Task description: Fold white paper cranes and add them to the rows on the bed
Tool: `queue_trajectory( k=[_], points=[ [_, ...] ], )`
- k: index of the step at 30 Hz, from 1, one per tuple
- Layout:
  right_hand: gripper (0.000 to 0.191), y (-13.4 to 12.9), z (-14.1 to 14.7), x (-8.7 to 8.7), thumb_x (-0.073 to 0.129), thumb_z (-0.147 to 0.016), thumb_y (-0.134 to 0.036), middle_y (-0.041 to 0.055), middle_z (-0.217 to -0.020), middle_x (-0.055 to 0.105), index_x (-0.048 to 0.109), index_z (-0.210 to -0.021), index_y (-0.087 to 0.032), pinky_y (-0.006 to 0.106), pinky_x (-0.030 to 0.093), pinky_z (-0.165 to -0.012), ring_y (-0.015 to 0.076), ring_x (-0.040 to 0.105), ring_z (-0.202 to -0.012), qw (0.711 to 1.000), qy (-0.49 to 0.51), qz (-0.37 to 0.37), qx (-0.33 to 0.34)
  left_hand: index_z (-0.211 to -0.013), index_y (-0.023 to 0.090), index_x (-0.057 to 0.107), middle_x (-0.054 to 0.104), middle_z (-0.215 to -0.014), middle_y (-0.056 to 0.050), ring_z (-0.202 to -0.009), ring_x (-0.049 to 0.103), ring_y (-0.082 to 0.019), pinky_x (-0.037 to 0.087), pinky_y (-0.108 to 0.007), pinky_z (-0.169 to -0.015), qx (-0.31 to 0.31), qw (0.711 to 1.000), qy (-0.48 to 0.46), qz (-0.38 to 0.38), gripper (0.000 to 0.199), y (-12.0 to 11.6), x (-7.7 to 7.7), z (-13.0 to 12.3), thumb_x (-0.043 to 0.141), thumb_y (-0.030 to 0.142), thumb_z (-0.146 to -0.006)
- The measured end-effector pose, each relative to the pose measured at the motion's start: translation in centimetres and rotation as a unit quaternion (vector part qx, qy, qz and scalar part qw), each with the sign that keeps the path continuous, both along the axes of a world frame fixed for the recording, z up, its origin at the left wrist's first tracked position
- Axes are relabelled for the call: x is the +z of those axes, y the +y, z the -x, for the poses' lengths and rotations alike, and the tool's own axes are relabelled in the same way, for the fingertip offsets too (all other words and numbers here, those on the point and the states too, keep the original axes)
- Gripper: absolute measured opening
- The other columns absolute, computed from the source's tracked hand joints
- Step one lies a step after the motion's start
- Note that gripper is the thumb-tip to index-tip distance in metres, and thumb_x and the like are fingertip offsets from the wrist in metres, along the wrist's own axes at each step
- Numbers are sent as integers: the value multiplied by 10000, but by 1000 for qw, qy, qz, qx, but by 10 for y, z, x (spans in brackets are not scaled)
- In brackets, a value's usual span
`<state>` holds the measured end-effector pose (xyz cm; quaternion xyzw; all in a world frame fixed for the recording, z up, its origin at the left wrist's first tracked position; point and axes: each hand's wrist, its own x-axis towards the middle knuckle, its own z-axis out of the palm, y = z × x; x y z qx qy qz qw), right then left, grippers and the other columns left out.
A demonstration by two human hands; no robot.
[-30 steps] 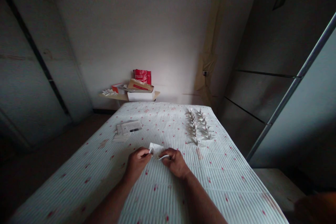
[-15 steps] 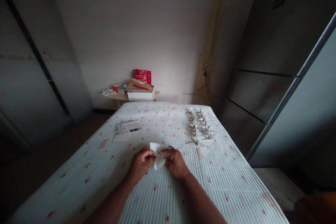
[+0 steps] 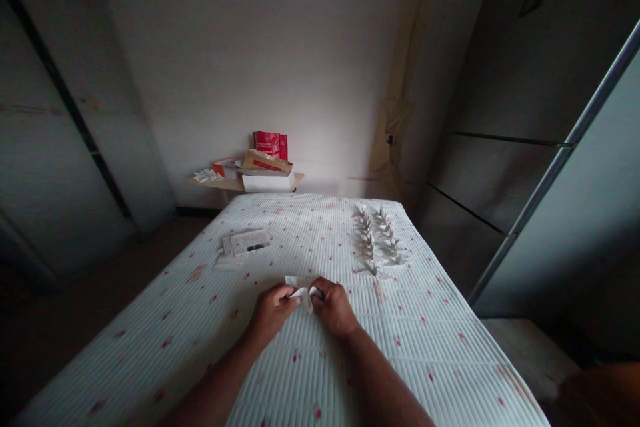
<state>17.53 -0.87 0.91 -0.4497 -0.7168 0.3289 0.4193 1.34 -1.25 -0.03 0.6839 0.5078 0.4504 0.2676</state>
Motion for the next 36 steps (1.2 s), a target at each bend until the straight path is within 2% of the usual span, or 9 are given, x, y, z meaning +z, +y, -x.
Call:
queue_trajectory(
  k=[5,11,18,23,29,36],
  points=[
    [81,0,-1,3,509,-712,-181,-57,-556,399,507,-633,-168,194,267,-486,81,352,-526,999,36,30,6,-580,170,524,401,-455,57,-443,420,-85,295,-178,-440,41,996,-41,66,220,3,-5,1,460,325,-722],
    [138,3,-3,4,531,-728,-271,-46,-521,458,519,-642,-165,211,303,-467,93,396,-486,989,117,84,17,-594,168,540,482,-459,40,-468,506,-119,348,-191,-441,17,985,-119,121,212,6,-4,-1,507,367,-659],
    [143,7,-3,3,548,-720,-294,-40,-545,495,567,-684,-157,211,322,-463,89,423,-471,985,140,95,26,-553,169,514,453,-416,53,-400,426,-93,280,-189,-402,28,981,-140,133,182,3,3,-8,524,340,-613],
    [148,7,-3,4,562,-717,-308,-46,-532,498,569,-693,-162,208,316,-455,84,427,-452,984,143,105,22,-565,166,520,455,-427,54,-410,443,-95,286,-189,-407,22,977,-165,134,197,3,1,-9,533,355,-620],
    [195,8,-4,4,576,-729,-345,-52,-474,496,545,-651,-169,209,276,-437,82,396,-432,983,147,107,9,-577,161,536,529,-449,27,-437,489,-109,345,-201,-440,3,966,-217,139,240,0,9,-6,567,395,-620],
    [203,12,-8,-3,677,-650,-351,-43,-533,537,579,-670,-174,216,298,-483,84,410,-475,957,255,140,-2,-634,146,603,633,-541,-19,-526,564,-142,423,-235,-535,17,960,-251,126,210,1,15,5,551,349,-645]
  ],
)
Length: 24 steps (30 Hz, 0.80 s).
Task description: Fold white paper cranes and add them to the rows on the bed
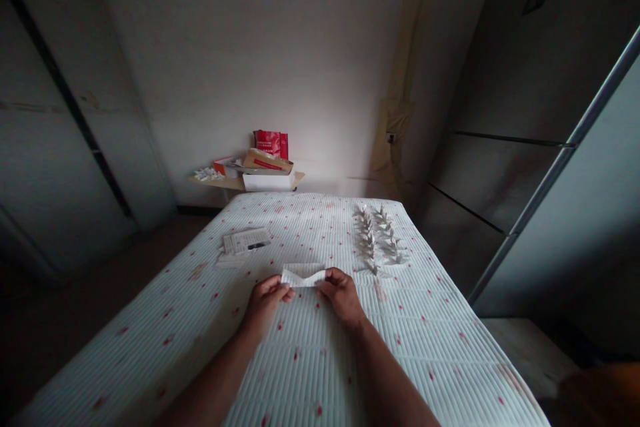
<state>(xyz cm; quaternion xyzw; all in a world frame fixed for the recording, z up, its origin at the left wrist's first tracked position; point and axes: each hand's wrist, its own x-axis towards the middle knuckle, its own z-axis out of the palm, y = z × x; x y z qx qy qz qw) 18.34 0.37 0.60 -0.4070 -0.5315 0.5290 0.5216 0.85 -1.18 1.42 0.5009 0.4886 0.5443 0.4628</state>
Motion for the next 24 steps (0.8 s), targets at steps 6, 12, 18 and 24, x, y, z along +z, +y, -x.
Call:
queue_trajectory(
  k=[6,12,18,24],
  points=[
    [239,1,-1,-4,727,-571,-341,-40,-560,555,604,-692,-177,219,310,-499,91,432,-493,999,27,17,-4,-704,133,665,680,-607,-40,-636,628,-197,465,-276,-614,-21,1000,-6,12,214,-1,0,2,577,290,-587],
    [291,-6,-1,6,631,-679,-442,-10,-535,571,627,-634,-154,240,339,-535,116,463,-521,1000,-26,-2,-9,-781,119,688,704,-683,-73,-677,640,-209,477,-300,-666,-34,999,6,-15,316,1,-8,3,536,386,-711],
    [571,-6,-4,-1,387,-783,-641,42,-595,604,656,-705,-143,299,398,-634,168,532,-597,999,-2,19,-27,-885,90,682,700,-866,-128,-755,632,-225,486,-309,-650,-18,999,-13,-43,484,4,-10,8,430,492,-785],
    [307,-4,-2,1,680,-652,-368,-7,-739,593,605,-898,-201,244,378,-594,132,504,-644,998,30,-48,-23,-835,147,689,693,-826,-52,-804,611,-209,455,-273,-701,-29,999,2,-28,264,-3,0,9,571,256,-625]
  ],
)
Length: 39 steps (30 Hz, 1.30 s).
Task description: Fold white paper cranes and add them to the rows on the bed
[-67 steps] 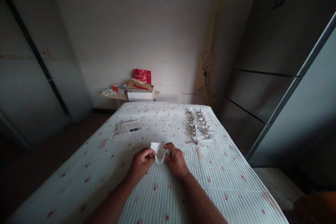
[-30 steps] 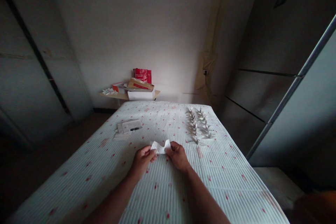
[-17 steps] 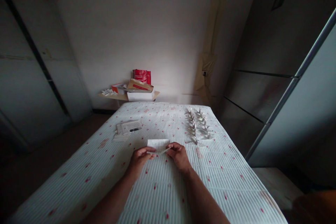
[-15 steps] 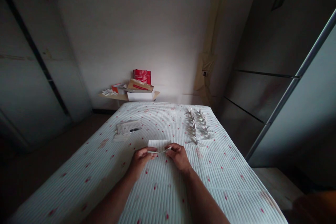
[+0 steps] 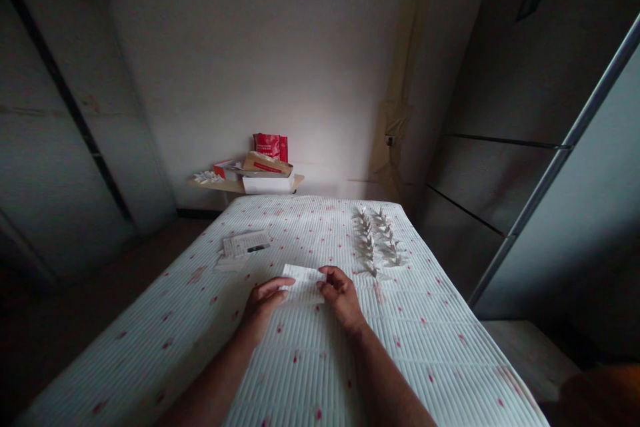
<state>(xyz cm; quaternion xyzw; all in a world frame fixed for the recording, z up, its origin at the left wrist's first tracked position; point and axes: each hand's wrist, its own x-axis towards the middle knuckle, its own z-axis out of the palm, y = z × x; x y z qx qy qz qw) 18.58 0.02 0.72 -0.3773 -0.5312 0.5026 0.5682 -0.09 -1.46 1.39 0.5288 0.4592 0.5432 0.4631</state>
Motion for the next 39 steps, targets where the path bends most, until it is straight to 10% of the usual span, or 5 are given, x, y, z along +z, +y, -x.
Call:
queue_trajectory(
  k=[5,10,19,24,39],
  points=[
    [530,-2,1,8,731,-588,-260,-5,-794,602,505,-1066,-226,241,394,-601,137,532,-684,1000,19,6,-19,-781,135,689,644,-674,-17,-619,551,-153,395,-234,-571,-33,999,23,9,276,-2,0,0,527,226,-576],
    [272,-6,3,6,716,-602,-362,-28,-601,542,574,-722,-164,223,332,-495,98,452,-521,996,-58,59,39,-743,127,678,474,-453,46,-419,379,-83,260,-203,-440,-72,996,43,31,266,0,-4,-1,503,215,-565],
    [305,1,3,0,706,-605,-383,-52,-561,464,476,-630,-184,212,295,-498,86,390,-518,999,-1,25,-34,-1212,174,440,661,-905,-67,-766,622,-182,469,-264,-653,-10,989,-141,32,678,2,5,-3,678,333,-597],
    [303,-1,4,1,689,-625,-386,-52,-580,461,457,-647,-192,217,315,-517,93,398,-539,999,15,16,-31,-1028,125,566,658,-780,-67,-590,572,-130,414,-205,-492,-94,993,-61,43,458,-1,-4,-9,625,403,-669],
    [209,-6,6,8,656,-608,-326,-26,-597,555,509,-676,-194,239,356,-543,125,475,-563,998,-9,55,21,-869,121,656,604,-536,13,-433,483,-98,326,-191,-405,-37,993,-80,80,348,-1,-7,-3,572,357,-628]
  ],
)
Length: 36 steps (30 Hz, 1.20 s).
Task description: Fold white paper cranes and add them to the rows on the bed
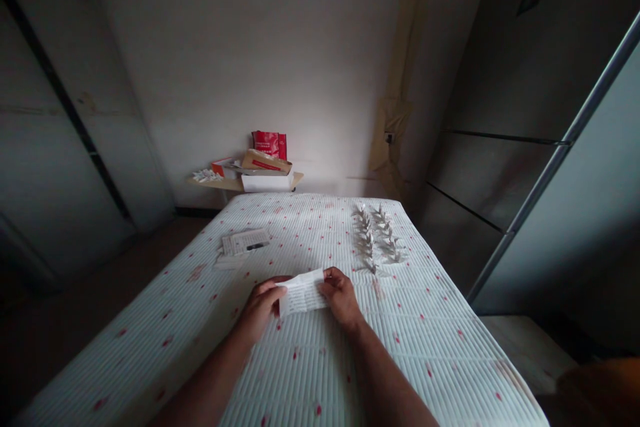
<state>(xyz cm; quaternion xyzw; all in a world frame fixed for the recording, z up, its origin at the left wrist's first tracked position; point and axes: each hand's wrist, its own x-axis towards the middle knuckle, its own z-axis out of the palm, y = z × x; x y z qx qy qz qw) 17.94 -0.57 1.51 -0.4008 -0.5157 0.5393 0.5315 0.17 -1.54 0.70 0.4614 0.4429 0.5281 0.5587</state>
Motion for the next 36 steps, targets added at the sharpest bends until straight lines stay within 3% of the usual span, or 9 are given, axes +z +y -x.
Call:
queue_trajectory(
  k=[5,12,15,17,21,25,31,36],
  points=[
    [199,-3,0,6,590,-673,-315,-52,-552,509,503,-819,-211,225,338,-500,114,451,-515,999,37,4,-8,-714,140,639,552,-485,38,-408,458,-85,332,-199,-418,20,997,-66,31,210,5,-4,3,582,306,-599],
    [249,-8,-2,6,620,-672,-243,9,-851,608,559,-913,-234,252,410,-593,137,541,-659,995,46,-61,65,-626,157,569,531,-472,54,-396,454,-86,295,-186,-372,30,988,-122,88,131,5,5,7,612,263,-561],
    [230,-10,-3,6,676,-646,-248,17,-840,614,614,-866,-220,274,424,-669,162,563,-742,991,19,-60,116,-622,149,569,546,-482,44,-405,474,-89,310,-191,-376,14,988,-133,71,136,5,2,7,618,259,-560],
    [210,-9,-5,4,724,-600,-251,14,-811,616,630,-782,-205,273,423,-669,161,561,-729,992,15,-58,113,-637,142,578,559,-495,33,-414,487,-93,323,-194,-381,0,990,-126,58,147,6,-1,6,615,270,-573],
    [169,-1,-8,-6,740,-581,-255,-21,-643,588,625,-685,-187,237,387,-582,120,507,-594,997,0,-48,54,-822,129,630,620,-578,1,-470,540,-124,387,-218,-425,-4,997,-72,23,268,7,-7,8,586,315,-634],
    [137,4,-7,-11,723,-588,-232,-31,-595,585,606,-630,-174,226,368,-565,108,489,-566,999,-2,-47,26,-1079,124,590,675,-758,-45,-621,597,-153,440,-237,-539,-64,996,-42,-40,426,8,-9,11,537,338,-715],
    [167,1,-5,-2,663,-629,-258,-34,-528,550,557,-539,-165,220,345,-536,94,452,-518,998,-28,-52,-10,-1168,146,555,670,-950,-80,-753,603,-188,461,-267,-640,-116,990,18,-83,451,5,3,12,498,270,-739],
    [160,2,-5,-4,651,-635,-255,-46,-519,524,543,-561,-163,212,318,-512,84,421,-500,998,-42,-45,-26,-1398,234,157,589,-1154,-117,-953,591,-234,465,-302,-737,-143,983,-72,-91,927,-1,10,3,605,145,-592]
  ],
)
